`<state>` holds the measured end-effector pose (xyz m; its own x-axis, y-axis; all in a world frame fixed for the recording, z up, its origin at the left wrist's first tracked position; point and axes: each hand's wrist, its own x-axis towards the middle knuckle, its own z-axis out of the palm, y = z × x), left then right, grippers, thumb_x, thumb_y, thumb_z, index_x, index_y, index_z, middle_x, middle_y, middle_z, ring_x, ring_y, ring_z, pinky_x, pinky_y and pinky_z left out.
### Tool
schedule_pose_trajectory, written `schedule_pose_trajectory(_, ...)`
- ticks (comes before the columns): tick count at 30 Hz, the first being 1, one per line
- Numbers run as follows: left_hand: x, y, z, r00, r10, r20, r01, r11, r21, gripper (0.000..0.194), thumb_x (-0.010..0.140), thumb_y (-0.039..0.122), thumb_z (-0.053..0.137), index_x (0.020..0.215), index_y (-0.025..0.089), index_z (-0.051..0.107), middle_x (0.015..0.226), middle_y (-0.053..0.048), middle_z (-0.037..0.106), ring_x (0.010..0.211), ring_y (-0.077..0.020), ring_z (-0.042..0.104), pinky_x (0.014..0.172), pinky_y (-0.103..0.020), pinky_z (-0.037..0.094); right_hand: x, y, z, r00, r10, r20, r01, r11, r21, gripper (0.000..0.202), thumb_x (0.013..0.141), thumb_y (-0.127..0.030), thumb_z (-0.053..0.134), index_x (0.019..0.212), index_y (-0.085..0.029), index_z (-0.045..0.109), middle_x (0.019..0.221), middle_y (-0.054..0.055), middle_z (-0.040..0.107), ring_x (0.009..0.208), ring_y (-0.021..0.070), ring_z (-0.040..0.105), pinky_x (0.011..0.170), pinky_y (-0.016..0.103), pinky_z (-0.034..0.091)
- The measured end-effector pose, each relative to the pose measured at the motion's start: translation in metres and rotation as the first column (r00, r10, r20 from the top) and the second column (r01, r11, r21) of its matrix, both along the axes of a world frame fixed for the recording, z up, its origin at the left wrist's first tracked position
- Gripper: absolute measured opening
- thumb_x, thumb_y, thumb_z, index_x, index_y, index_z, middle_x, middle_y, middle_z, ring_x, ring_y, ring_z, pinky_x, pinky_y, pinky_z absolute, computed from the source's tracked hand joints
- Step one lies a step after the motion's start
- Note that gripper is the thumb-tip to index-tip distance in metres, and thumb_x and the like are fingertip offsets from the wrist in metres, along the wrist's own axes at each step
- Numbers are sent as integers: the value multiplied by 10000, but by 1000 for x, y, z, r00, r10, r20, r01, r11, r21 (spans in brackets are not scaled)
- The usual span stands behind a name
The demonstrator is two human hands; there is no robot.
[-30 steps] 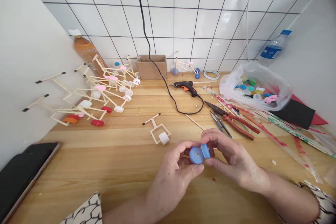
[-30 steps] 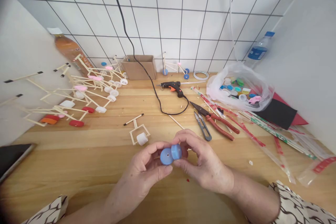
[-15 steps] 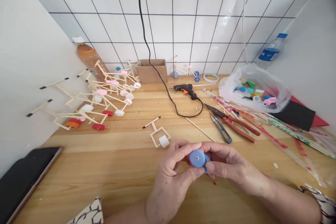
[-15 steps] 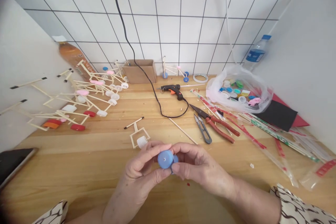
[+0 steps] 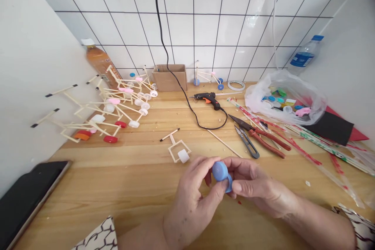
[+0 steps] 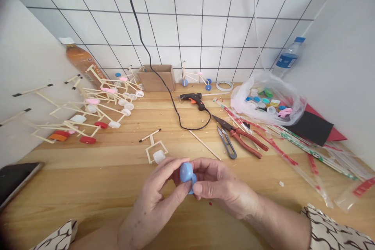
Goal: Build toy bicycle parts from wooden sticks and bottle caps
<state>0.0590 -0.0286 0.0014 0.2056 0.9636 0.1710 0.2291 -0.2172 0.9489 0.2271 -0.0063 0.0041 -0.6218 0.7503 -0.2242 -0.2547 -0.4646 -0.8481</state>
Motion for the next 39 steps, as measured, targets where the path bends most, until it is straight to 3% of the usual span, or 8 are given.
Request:
schedule_pose_trajectory(3, 0, 1, 0, 999, 8, 43, -6, 999, -54, 218, 815, 209, 585, 1031, 206, 607, 959, -53, 612, 870, -191, 569, 787, -291, 462, -1, -5, -2, 998, -40, 42, 33, 987, 156, 414, 674, -292, 761, 1021, -188, 561, 948, 48, 608, 880, 157, 565, 791, 309, 453)
schedule_pose_trajectory(6, 1, 1, 1, 989, -22, 145, 47, 984, -172, 200, 833, 247, 572, 1027, 210, 603, 1013, -53, 620, 928, -198, 579, 826, -293, 463, 0, -11, -4, 969, -138, 203, 45, 912, 407, 291, 787, -280, 656, 1031, -203, 517, 928, 47, 593, 842, 156, 562, 769, 324, 474)
schedule_pose_trajectory(10, 1, 2, 4, 942, -42, 333, 152, 938, -312, 244, 852, 288, 553, 1075, 198, 593, 1072, -63, 628, 1008, -217, 574, 894, -315, 446, 3, -14, -4, 842, -415, 344, 7, 648, 762, 253, 833, -166, 554, 1065, -228, 475, 982, 61, 560, 830, 160, 548, 727, 305, 496)
schedule_pose_trajectory(13, 1, 3, 4, 892, -102, 439, 272, 899, -344, 257, 853, 284, 558, 1090, 204, 616, 1074, -53, 644, 1032, -217, 565, 911, -312, 430, 4, -13, -4, 768, -539, 346, -95, 438, 894, 352, 808, -93, 525, 1120, -240, 457, 979, 62, 545, 770, 154, 542, 702, 306, 512)
schedule_pose_trajectory(17, 1, 3, -2, 853, -90, 515, 322, 866, -382, 261, 836, 272, 589, 1088, 236, 645, 1032, -27, 668, 993, -195, 574, 894, -295, 425, 3, -13, -6, 722, -594, 355, -191, 322, 927, 412, 810, -79, 509, 1189, -231, 449, 1029, 85, 533, 797, 164, 565, 720, 315, 531)
schedule_pose_trajectory(22, 3, 5, -9, 829, -25, 559, 320, 841, -437, 282, 811, 261, 623, 1090, 249, 657, 971, -15, 673, 910, -170, 564, 801, -260, 439, 5, -12, -9, 724, -585, 367, -239, 287, 928, 417, 837, -98, 509, 1234, -209, 447, 1085, 110, 525, 1006, 209, 549, 842, 334, 511)
schedule_pose_trajectory(34, 5, 3, -4, 857, -85, 508, 328, 851, -411, 288, 849, 273, 563, 1121, 218, 643, 980, -33, 669, 854, -174, 554, 768, -265, 437, 3, -14, -6, 772, -515, 373, -190, 373, 908, 386, 828, -78, 524, 1199, -182, 497, 1032, 91, 529, 954, 180, 543, 817, 307, 497)
schedule_pose_trajectory(39, 7, 1, -5, 865, -68, 497, 314, 846, -430, 258, 854, 284, 553, 1073, 195, 657, 852, -22, 643, 770, -149, 543, 732, -257, 451, 1, -14, -7, 764, -504, 403, -204, 404, 892, 352, 827, -75, 517, 1165, -173, 517, 1000, 88, 535, 918, 180, 543, 788, 312, 503)
